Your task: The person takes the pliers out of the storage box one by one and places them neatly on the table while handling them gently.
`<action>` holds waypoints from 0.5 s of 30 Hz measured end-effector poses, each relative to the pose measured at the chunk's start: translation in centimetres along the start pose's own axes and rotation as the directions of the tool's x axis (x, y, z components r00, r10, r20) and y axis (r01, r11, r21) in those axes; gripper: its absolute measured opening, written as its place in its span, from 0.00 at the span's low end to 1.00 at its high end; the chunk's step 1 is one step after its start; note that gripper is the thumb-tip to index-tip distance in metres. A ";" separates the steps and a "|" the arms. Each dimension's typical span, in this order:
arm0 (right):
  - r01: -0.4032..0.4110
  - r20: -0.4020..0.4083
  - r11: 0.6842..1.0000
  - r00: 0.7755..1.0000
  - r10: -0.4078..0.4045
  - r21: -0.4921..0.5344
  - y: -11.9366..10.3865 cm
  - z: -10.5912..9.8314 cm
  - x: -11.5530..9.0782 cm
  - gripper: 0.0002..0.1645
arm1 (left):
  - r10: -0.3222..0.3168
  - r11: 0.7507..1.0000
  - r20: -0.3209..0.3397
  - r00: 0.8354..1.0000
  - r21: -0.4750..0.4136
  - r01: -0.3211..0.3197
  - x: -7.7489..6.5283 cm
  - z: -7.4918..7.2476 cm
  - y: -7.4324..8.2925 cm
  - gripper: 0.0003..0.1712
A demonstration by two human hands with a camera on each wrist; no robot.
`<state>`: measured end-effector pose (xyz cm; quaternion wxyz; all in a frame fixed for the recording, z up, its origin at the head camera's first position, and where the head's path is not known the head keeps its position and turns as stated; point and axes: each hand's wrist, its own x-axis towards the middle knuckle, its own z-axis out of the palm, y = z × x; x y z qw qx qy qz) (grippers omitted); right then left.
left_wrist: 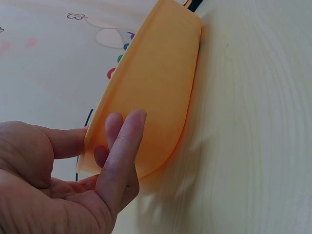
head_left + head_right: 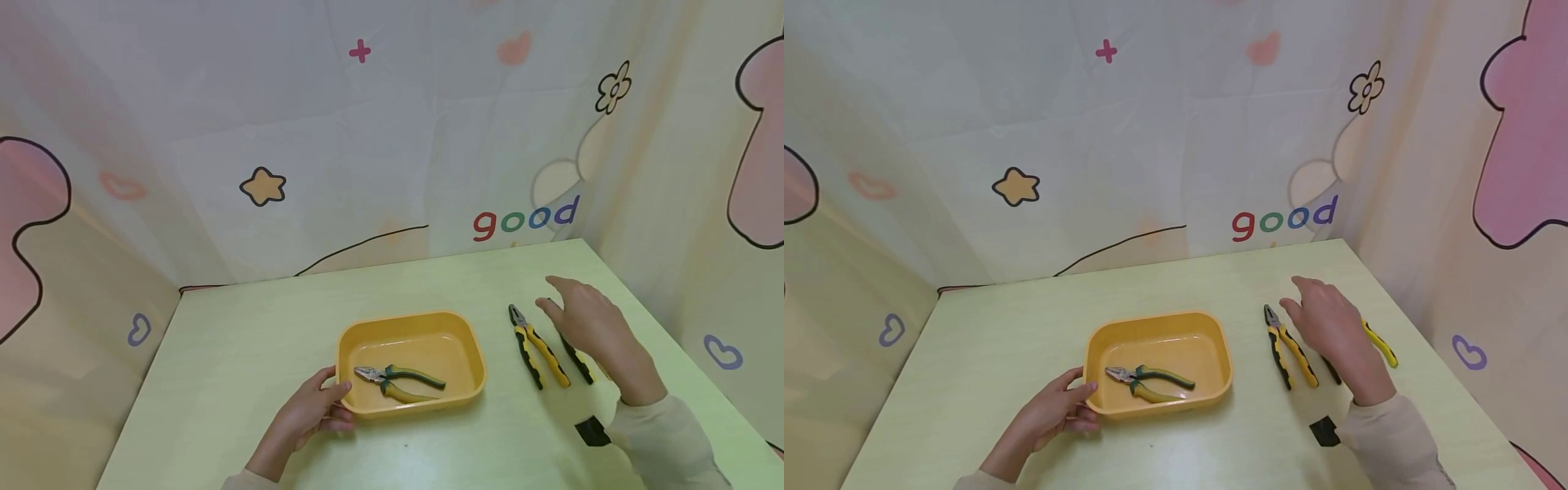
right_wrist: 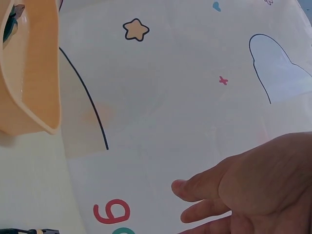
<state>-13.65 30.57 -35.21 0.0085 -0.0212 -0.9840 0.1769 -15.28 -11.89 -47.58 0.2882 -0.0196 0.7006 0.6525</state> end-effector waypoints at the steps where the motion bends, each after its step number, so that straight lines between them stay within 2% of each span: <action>1: 0.005 -0.001 1.000 1.000 -0.005 -0.001 0.0 -0.2 0.0 0.35 | 0.001 1.000 0.000 1.000 -0.001 -0.001 0.0 0.0 0.0 0.38; 15: 0.028 -0.003 1.000 1.000 -0.028 -0.006 -0.1 -2.4 0.4 0.37 | -0.001 1.000 -0.004 1.000 -0.001 0.001 0.0 0.1 -0.1 0.37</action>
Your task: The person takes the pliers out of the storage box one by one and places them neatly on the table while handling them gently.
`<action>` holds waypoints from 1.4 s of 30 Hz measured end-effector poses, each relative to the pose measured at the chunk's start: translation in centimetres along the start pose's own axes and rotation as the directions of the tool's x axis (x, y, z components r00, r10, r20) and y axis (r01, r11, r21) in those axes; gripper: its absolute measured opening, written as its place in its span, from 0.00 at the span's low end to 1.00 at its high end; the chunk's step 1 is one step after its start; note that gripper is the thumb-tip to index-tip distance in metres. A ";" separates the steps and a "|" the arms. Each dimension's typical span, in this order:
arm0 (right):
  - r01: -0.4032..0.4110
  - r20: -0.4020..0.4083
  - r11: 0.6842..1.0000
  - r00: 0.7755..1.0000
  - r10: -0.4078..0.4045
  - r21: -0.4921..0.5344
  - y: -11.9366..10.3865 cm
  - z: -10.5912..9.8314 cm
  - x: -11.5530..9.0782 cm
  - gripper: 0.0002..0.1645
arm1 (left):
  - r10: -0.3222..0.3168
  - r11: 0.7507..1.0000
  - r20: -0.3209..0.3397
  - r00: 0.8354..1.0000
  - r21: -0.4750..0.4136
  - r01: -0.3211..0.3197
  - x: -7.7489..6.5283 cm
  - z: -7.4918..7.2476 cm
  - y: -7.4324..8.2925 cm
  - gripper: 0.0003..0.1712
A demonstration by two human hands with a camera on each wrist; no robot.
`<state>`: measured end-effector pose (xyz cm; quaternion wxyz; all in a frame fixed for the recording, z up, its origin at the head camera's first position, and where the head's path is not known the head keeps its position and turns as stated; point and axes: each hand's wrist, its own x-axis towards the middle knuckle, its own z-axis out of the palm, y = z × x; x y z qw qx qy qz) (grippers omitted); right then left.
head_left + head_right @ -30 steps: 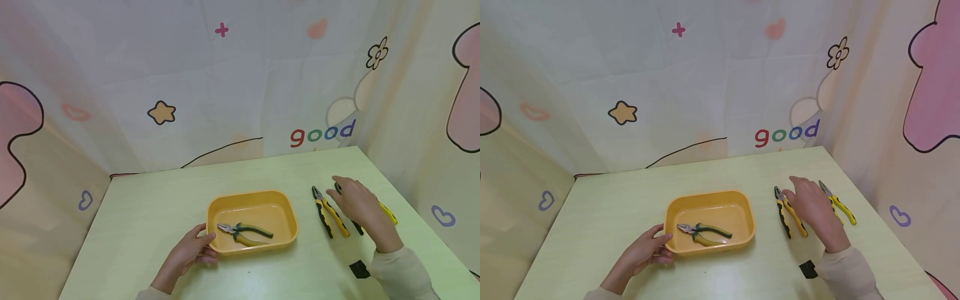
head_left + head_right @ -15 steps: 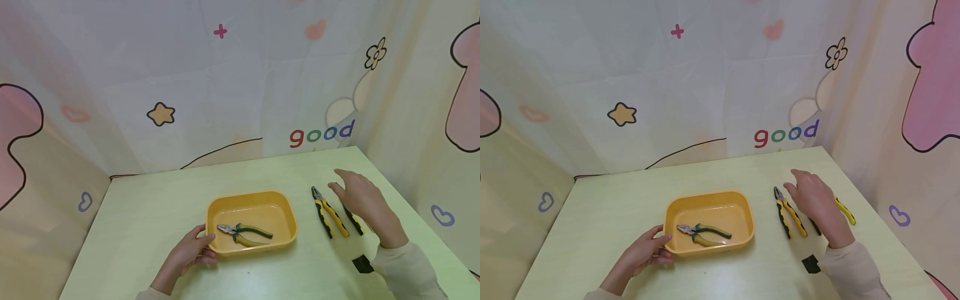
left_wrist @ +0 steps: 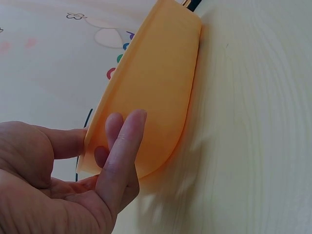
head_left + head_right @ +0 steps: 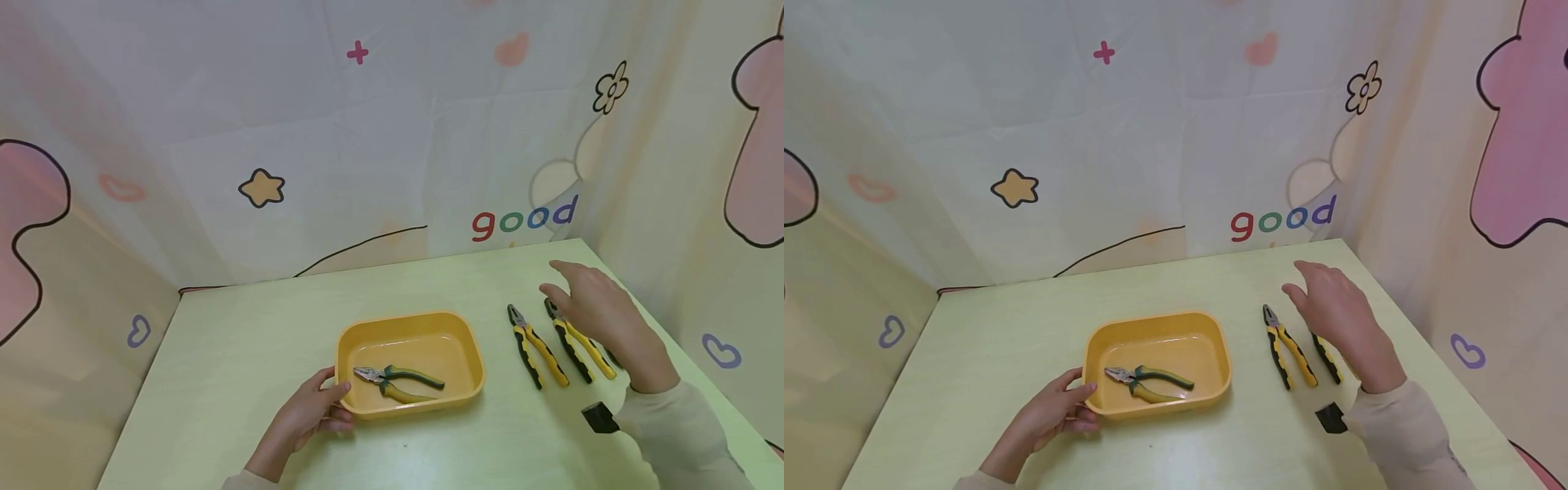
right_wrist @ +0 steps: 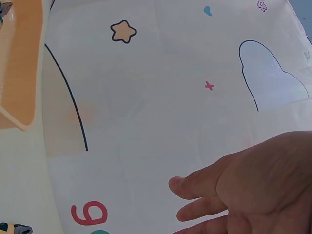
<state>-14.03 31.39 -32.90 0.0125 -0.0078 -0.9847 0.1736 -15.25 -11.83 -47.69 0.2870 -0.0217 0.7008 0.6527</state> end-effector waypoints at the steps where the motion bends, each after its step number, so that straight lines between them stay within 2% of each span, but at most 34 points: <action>1: 0.003 -0.002 1.000 1.000 -0.003 -0.004 0.0 -0.1 0.0 0.37 | 0.001 1.000 0.001 1.000 0.001 -0.001 0.0 0.0 0.0 0.37; 13: 0.086 -0.065 0.996 0.994 -0.086 -0.005 -0.4 -1.6 0.4 0.35 | 0.008 1.000 0.007 1.000 0.015 -0.008 -0.1 0.0 0.2 0.37; 27: 0.076 -0.043 0.997 0.996 -0.074 0.032 -1.0 -3.4 0.6 0.40 | 0.008 1.000 0.003 1.000 0.022 -0.008 -0.1 0.0 0.2 0.37; 42: 0.145 -0.103 0.989 0.985 -0.142 0.023 -1.7 -3.7 0.1 0.42 | -0.001 1.000 -0.007 1.000 0.028 0.001 -0.2 0.0 0.2 0.38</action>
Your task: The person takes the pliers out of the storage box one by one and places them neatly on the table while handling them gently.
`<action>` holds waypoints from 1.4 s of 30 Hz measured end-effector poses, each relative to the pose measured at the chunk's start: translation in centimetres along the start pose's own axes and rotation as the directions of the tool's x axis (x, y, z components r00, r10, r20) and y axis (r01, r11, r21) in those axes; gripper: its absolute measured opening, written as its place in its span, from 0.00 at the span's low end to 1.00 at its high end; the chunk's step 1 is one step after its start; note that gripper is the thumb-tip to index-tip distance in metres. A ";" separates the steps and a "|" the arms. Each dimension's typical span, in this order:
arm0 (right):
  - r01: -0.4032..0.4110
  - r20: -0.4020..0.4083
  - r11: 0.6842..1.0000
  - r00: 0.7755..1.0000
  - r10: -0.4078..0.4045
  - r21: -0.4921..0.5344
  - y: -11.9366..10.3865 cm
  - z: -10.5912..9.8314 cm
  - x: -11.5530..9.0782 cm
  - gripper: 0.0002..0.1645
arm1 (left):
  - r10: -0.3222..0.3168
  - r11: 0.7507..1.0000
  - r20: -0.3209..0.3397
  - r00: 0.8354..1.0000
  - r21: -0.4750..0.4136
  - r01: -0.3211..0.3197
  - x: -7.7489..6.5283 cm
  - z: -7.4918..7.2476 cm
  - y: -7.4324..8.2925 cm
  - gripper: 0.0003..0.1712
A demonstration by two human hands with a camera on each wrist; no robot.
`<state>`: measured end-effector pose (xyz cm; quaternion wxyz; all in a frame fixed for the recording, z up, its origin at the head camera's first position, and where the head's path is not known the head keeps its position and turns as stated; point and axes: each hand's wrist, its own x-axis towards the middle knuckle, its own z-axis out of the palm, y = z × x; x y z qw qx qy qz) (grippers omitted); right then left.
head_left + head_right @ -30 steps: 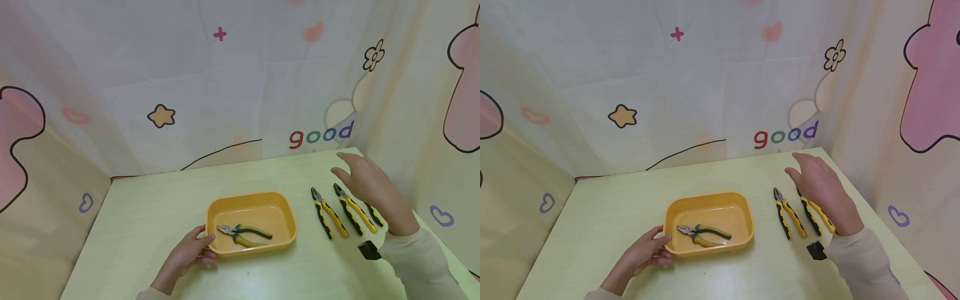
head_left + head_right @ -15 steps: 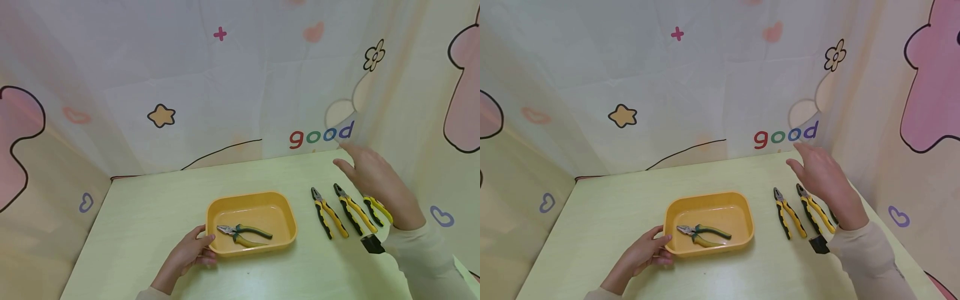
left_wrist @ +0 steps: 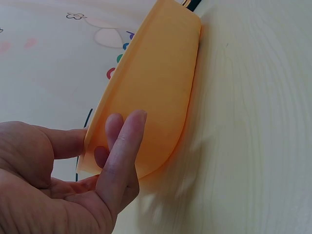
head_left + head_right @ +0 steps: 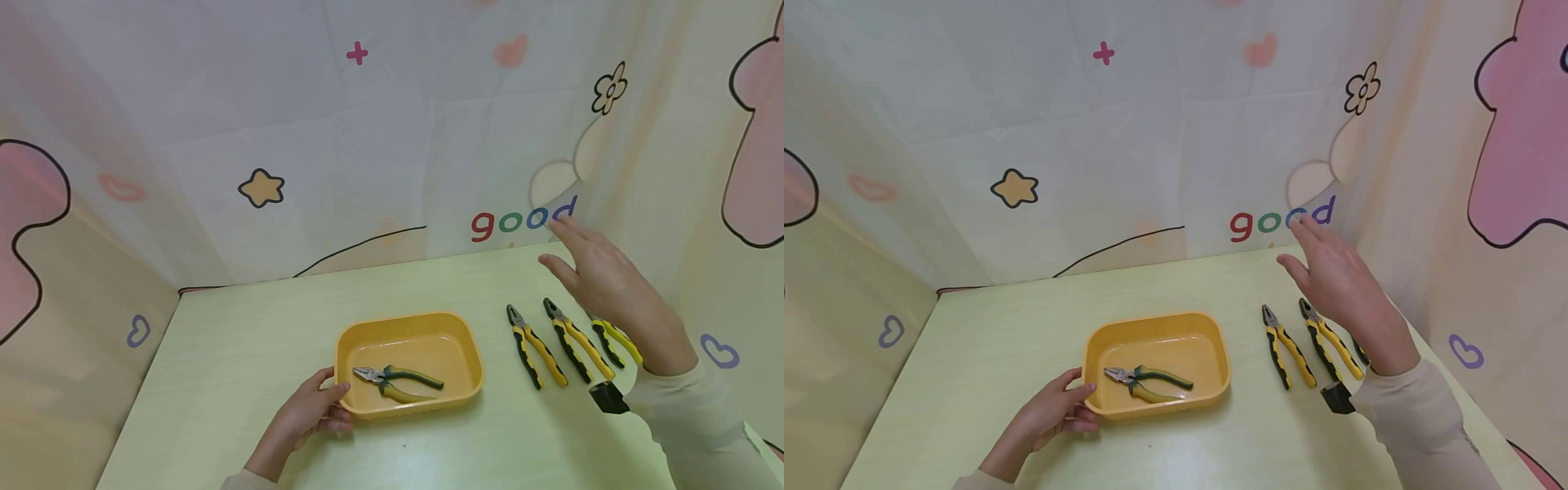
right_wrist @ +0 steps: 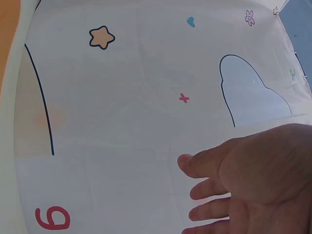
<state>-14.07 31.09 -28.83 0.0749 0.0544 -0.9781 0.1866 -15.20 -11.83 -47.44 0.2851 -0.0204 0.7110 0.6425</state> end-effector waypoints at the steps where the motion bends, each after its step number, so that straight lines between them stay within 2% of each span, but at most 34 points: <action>1: 0.002 0.001 1.000 1.000 -0.002 0.000 0.0 0.0 0.0 0.42 | 0.001 1.000 0.000 1.000 0.000 -0.001 0.0 0.0 0.0 0.38; 17: 0.041 -0.005 0.999 0.999 -0.041 0.012 -0.7 0.7 -0.6 0.44 | 0.007 1.000 0.008 1.000 -0.003 -0.007 -0.3 0.0 0.2 0.38; 26: 0.045 -0.010 0.999 0.999 -0.045 -0.005 -1.2 2.1 -0.7 0.45 | 0.003 1.000 0.007 1.000 -0.002 -0.003 -0.3 0.0 0.1 0.38; 34: 0.109 -0.062 0.994 0.992 -0.108 0.010 -1.8 3.5 -1.0 0.43 | 0.004 1.000 0.009 1.000 -0.001 -0.004 -0.3 0.0 0.1 0.38; 42: 0.117 -0.055 0.993 0.992 -0.116 -0.002 -2.8 4.3 -1.2 0.43 | 0.010 1.000 0.011 1.000 -0.002 -0.010 -0.2 0.0 0.1 0.37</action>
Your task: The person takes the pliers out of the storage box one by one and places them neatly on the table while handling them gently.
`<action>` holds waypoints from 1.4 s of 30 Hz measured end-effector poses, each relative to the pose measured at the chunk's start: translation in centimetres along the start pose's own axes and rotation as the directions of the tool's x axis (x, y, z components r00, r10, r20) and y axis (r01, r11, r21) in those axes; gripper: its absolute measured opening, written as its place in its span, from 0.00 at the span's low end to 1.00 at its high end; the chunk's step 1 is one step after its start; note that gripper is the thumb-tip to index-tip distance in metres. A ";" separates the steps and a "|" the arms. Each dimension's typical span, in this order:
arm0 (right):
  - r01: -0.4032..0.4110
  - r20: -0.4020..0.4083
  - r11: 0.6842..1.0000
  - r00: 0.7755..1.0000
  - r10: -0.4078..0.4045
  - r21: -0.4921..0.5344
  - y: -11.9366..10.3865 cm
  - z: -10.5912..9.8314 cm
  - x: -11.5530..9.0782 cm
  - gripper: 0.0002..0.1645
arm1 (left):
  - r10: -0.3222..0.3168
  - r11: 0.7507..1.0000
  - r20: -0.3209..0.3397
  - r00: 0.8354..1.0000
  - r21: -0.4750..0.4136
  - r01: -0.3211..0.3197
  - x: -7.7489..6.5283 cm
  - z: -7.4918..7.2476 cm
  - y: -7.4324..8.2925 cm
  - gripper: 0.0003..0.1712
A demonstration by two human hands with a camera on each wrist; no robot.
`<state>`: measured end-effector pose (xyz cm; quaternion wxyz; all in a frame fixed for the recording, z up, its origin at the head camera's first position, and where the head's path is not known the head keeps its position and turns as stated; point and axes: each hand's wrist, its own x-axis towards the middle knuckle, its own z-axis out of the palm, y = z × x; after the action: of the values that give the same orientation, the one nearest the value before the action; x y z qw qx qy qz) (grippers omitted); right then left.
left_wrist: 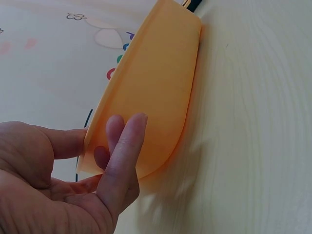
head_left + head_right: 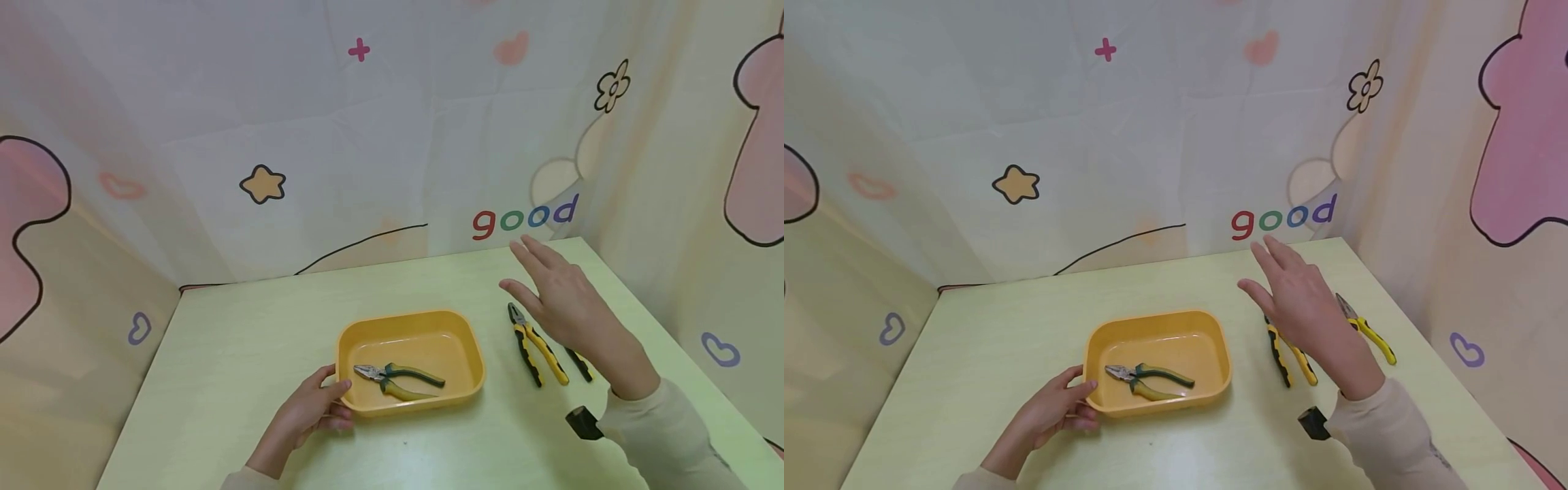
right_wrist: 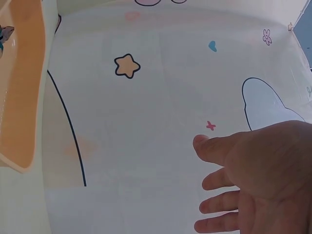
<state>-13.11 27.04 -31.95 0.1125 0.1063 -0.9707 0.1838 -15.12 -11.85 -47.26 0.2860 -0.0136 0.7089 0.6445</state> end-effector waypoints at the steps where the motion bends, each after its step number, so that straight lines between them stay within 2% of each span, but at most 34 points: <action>1: 0.002 0.000 1.000 1.000 -0.002 -0.005 -0.1 0.0 0.0 0.43 | 0.001 1.000 0.001 1.000 0.000 -0.001 0.0 0.0 0.0 0.37; 8: 0.028 -0.015 0.999 0.999 -0.029 -0.027 -0.6 0.4 0.1 0.42 | 0.008 1.000 0.006 1.000 -0.006 -0.008 0.1 0.0 -0.1 0.38; 20: 0.021 0.046 0.999 0.999 -0.020 -0.029 -2.3 0.7 0.8 0.42 | 0.003 1.000 -0.003 1.000 -0.003 -0.003 0.2 0.0 -0.1 0.37; 35: 0.069 0.011 0.997 0.998 -0.069 -0.023 -4.2 2.0 1.4 0.40 | 0.002 1.000 -0.006 1.000 -0.005 -0.002 0.4 -0.1 -0.3 0.37; 42: 0.084 0.022 0.996 0.996 -0.083 -0.031 -5.0 2.4 1.6 0.40 | 0.006 1.000 -0.001 1.000 -0.003 -0.006 0.3 0.0 -0.3 0.37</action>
<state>-13.79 21.29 -32.06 0.1118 0.1468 -0.9693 0.1622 -15.26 -11.84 -47.65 0.2835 -0.0122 0.7081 0.6466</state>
